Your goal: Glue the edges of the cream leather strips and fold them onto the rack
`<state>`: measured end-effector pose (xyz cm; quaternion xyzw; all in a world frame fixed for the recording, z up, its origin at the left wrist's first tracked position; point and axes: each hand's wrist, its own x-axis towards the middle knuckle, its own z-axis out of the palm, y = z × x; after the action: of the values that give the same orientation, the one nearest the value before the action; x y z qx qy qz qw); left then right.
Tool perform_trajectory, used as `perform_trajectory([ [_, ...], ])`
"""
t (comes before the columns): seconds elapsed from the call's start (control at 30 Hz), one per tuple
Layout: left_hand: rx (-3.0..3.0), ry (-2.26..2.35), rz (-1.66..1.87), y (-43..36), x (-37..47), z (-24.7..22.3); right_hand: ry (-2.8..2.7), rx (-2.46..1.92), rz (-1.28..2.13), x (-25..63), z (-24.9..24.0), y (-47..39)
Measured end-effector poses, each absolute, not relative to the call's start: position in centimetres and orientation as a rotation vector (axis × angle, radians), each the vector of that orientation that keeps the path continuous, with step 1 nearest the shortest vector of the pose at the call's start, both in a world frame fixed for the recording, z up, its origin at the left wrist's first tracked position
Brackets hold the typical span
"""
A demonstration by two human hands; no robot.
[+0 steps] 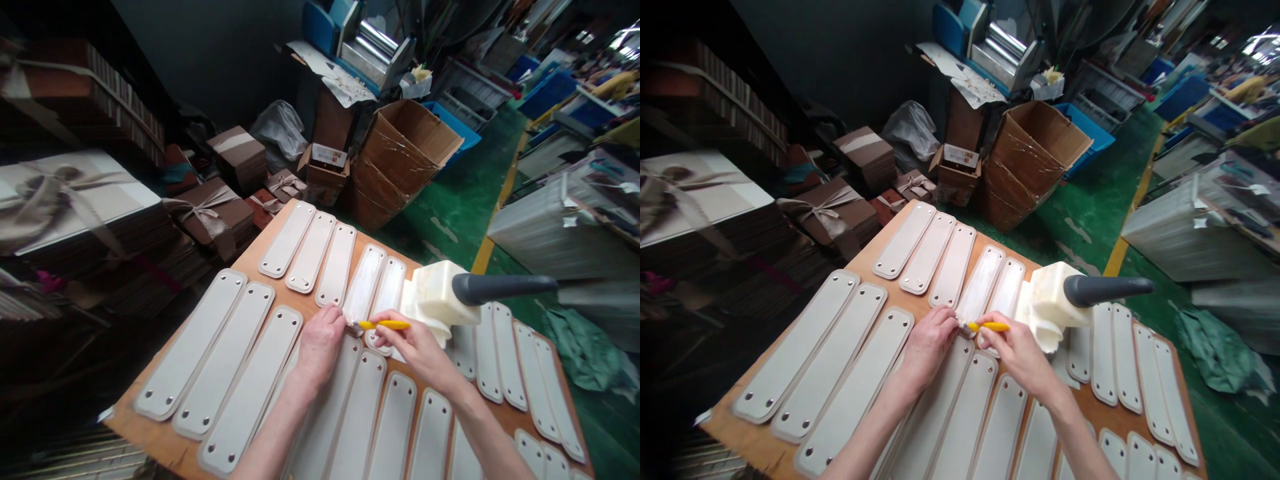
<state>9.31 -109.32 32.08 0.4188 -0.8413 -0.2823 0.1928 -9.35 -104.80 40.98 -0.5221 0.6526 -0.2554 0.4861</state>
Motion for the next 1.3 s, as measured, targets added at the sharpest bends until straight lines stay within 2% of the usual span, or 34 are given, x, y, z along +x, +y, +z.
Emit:
perform_trajectory([
  [0.13,1.137,-2.323,-0.834,-109.5,10.4,32.6,1.710,-1.173,-0.907,-11.1,40.8,-108.0],
  [0.27,1.170,-2.300,-0.628,-110.4,11.6,32.0,1.802,-1.314,-1.064,-11.3,39.6,-112.6],
  [0.5,1.169,-2.481,-0.399,-112.1,11.9,30.8,1.896,-1.924,-0.980,-9.7,35.9,-119.2],
  [0.67,1.182,-2.487,-0.433,-112.5,11.8,30.7,1.918,-2.039,-0.785,-9.1,35.1,-119.3],
  [0.8,1.193,-2.460,-0.439,-112.6,11.7,30.6,1.801,-1.936,-0.646,-7.9,36.4,-115.5],
  [1.03,1.213,-2.354,-0.568,-112.5,11.8,30.4,1.525,-1.471,-0.558,-6.9,40.3,-110.8],
  [1.13,1.206,-2.310,-0.632,-112.6,12.0,30.0,1.472,-1.266,-0.632,-8.1,39.8,-112.4],
  [1.3,1.146,-2.344,-0.636,-112.9,12.4,29.7,1.492,-1.072,-0.799,-10.1,36.3,-116.5],
])
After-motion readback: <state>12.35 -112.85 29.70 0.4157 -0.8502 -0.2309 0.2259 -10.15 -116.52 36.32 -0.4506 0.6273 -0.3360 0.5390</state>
